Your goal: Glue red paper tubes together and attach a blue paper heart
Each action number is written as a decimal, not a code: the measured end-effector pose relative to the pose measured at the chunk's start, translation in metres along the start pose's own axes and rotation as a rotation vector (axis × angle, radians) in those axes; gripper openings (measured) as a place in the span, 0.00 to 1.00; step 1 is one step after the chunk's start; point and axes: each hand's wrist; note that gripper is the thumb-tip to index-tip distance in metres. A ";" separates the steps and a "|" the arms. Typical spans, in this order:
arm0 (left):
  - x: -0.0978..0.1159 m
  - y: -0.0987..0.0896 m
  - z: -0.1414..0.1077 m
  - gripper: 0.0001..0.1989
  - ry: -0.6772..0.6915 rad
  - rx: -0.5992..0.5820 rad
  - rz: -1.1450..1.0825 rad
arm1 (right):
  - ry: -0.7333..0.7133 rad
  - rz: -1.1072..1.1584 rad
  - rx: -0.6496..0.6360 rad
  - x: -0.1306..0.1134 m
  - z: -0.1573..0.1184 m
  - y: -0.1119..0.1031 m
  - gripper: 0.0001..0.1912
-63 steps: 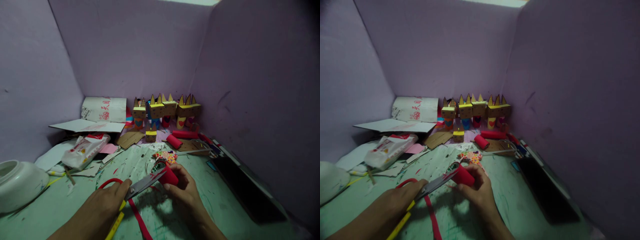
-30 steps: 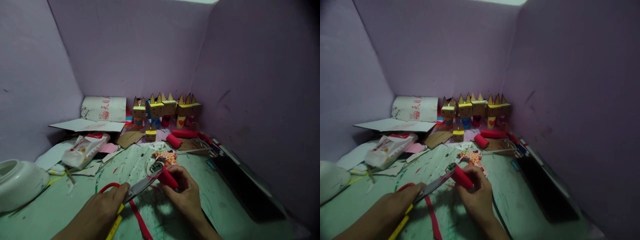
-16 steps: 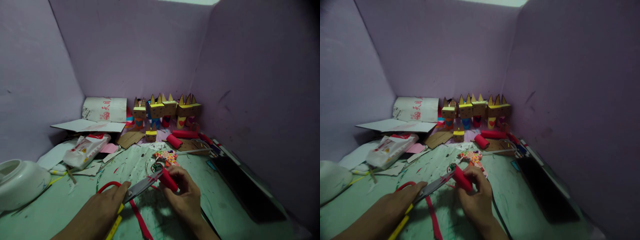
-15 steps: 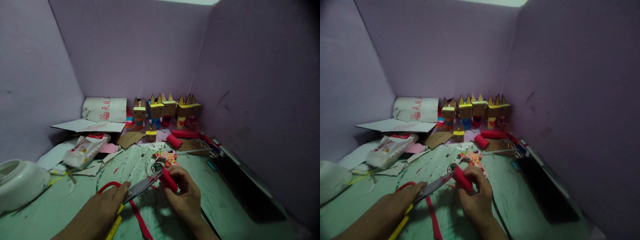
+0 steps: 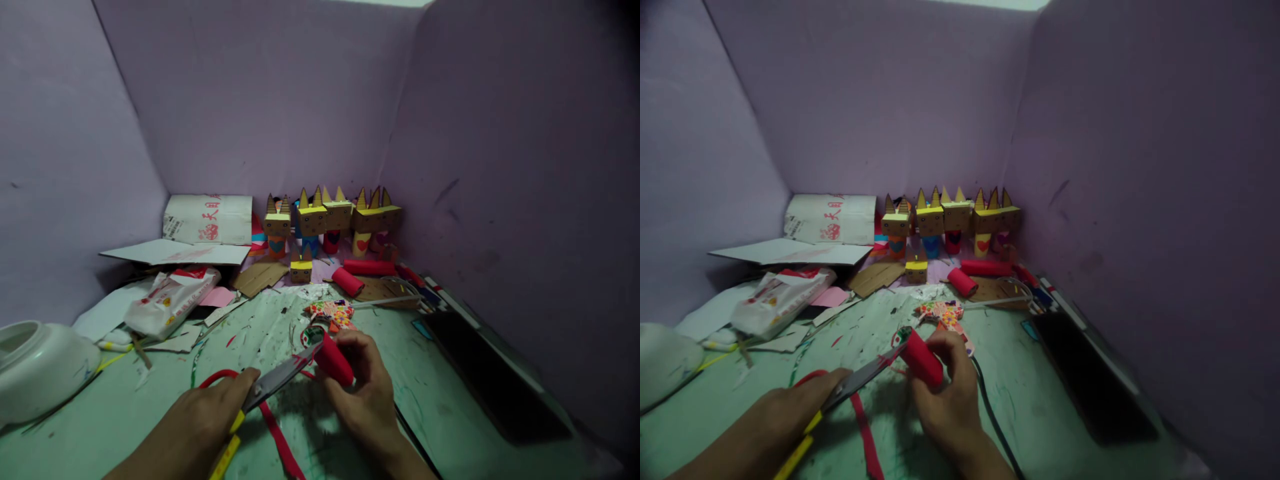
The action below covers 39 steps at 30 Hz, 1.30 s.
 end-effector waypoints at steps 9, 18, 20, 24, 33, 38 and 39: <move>-0.013 0.011 -0.004 0.25 0.046 0.054 0.034 | 0.324 0.300 -0.392 -0.012 0.008 -0.009 0.23; -0.014 0.026 -0.012 0.28 0.015 0.120 0.158 | 0.216 0.110 -0.362 -0.012 0.010 -0.011 0.25; -0.014 0.028 -0.012 0.28 0.018 0.120 0.174 | 0.215 0.104 -0.365 -0.012 0.009 -0.010 0.25; -0.014 0.032 -0.010 0.28 0.007 0.143 0.208 | 0.244 0.076 -0.374 -0.011 0.007 -0.010 0.29; -0.012 0.031 -0.009 0.29 0.021 0.127 0.286 | 0.305 0.017 -0.383 -0.011 0.007 -0.012 0.36; -0.013 0.031 -0.010 0.29 0.033 0.121 0.266 | 0.303 0.000 -0.370 -0.011 0.007 -0.011 0.34; -0.014 0.031 -0.010 0.29 0.035 0.122 0.270 | 0.305 0.005 -0.369 -0.011 0.007 -0.011 0.33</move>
Point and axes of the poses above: each hand's wrist, its own z-axis towards the middle knuckle, its own y-axis out of the palm, x = y × z, and after that the axes turned 7 degrees about z, right-handed
